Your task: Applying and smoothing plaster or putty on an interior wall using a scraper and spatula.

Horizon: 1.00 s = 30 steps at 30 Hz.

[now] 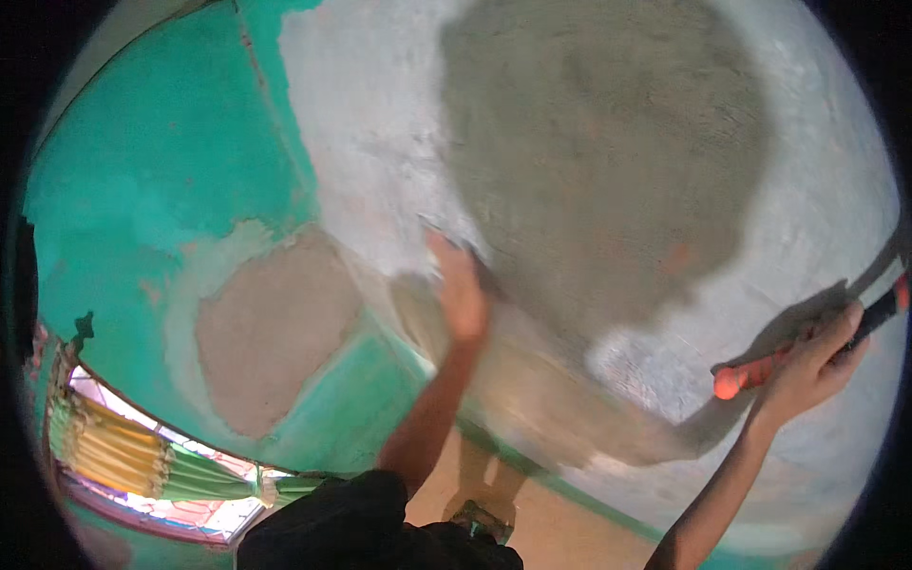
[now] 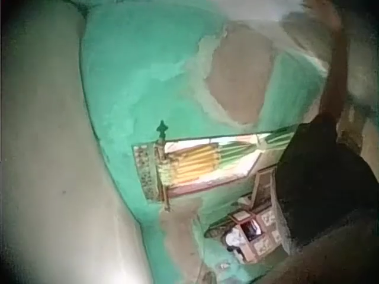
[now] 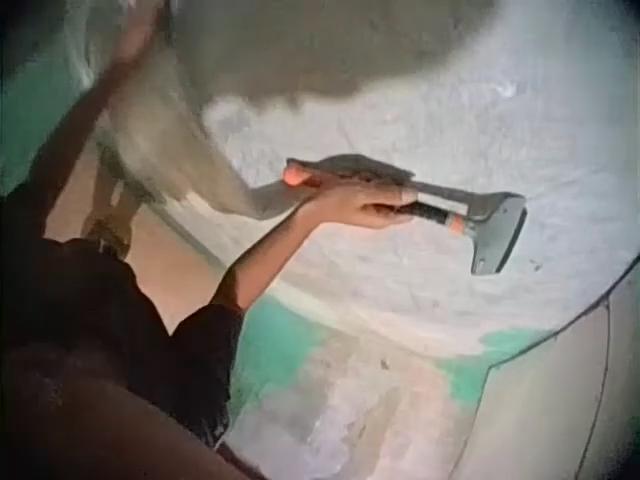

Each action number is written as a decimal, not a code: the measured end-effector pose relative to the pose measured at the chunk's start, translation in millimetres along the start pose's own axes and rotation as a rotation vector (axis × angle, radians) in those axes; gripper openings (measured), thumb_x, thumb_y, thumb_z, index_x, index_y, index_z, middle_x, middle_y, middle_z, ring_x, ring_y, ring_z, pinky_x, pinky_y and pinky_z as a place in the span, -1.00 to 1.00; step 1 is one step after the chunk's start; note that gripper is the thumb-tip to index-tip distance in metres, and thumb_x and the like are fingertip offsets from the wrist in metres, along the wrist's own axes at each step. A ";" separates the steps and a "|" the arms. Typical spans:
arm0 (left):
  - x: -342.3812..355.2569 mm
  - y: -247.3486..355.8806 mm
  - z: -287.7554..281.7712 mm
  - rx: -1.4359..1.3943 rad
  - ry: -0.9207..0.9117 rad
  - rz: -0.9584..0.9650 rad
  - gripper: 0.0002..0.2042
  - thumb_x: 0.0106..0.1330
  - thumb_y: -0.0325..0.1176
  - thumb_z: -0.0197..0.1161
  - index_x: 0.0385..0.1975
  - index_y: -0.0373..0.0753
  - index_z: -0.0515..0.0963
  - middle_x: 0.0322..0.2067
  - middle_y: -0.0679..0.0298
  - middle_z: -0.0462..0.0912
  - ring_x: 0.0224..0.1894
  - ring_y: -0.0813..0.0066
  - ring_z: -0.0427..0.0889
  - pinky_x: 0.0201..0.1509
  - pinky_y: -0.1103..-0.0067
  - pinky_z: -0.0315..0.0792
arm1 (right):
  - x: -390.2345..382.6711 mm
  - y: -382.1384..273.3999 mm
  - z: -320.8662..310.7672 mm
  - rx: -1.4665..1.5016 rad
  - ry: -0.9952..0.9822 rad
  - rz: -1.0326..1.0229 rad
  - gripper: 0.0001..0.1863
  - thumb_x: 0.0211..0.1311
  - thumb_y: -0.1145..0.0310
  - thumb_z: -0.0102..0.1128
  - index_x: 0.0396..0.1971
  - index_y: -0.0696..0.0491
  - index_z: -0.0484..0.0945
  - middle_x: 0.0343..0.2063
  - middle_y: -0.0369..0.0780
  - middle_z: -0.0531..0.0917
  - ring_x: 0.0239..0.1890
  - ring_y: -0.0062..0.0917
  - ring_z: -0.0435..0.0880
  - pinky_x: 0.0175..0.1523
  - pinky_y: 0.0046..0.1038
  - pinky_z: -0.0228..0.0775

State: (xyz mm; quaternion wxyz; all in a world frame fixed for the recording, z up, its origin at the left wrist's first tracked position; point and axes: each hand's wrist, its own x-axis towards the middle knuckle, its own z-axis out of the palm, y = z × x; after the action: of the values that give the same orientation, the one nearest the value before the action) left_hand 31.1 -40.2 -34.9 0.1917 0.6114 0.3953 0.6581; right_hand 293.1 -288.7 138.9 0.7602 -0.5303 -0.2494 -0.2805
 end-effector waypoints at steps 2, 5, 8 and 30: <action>-29.7 -2.6 -5.2 0.100 -0.055 0.115 -0.35 0.64 -0.03 -0.21 0.55 -0.34 -0.07 0.58 0.00 -0.10 0.63 0.14 -0.18 0.57 0.06 -0.45 | 2.1 1.1 6.5 0.017 0.070 -0.068 -0.58 0.53 -0.01 0.10 -0.10 0.11 0.53 -0.45 -0.41 0.48 -0.46 -0.78 0.42 -0.43 -0.65 0.28; -1.1 -26.2 -18.0 0.009 -0.065 -0.096 -0.33 0.63 -0.02 -0.22 0.55 -0.35 -0.10 0.58 -0.02 -0.13 0.63 0.14 -0.19 0.59 0.07 -0.40 | 3.5 0.1 5.7 0.037 0.077 -0.089 -0.54 0.50 -0.05 0.13 -0.10 0.12 0.55 -0.45 -0.39 0.48 -0.44 -0.77 0.43 -0.45 -0.65 0.24; 99.7 -65.1 -57.5 -0.124 0.146 -0.217 -0.31 0.63 0.01 -0.25 0.53 -0.42 -0.08 0.56 -0.05 -0.05 0.61 0.14 -0.09 0.61 0.26 -0.31 | 5.5 3.4 0.1 -0.021 0.043 -0.018 -0.54 0.55 -0.01 0.08 -0.03 0.15 0.57 -0.44 -0.41 0.48 -0.46 -0.75 0.37 -0.42 -0.63 0.24; 186.3 -211.4 -117.9 -0.102 0.189 -0.371 -0.23 0.56 0.22 -0.32 0.57 -0.23 -0.12 0.58 0.03 -0.09 0.60 0.16 -0.06 0.59 0.35 -0.17 | 33.0 36.1 -20.0 -0.176 0.056 -0.183 -0.42 0.59 0.01 -0.05 0.43 0.01 0.34 0.35 -0.07 0.46 0.34 -0.26 0.50 0.37 -0.26 0.40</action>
State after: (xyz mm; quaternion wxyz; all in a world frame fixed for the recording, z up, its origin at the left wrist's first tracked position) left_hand -163.8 192.9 -65.7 0.3025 0.4531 0.4836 0.6851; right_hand 343.4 -302.9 130.9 0.6887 -0.5619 -0.2499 -0.3839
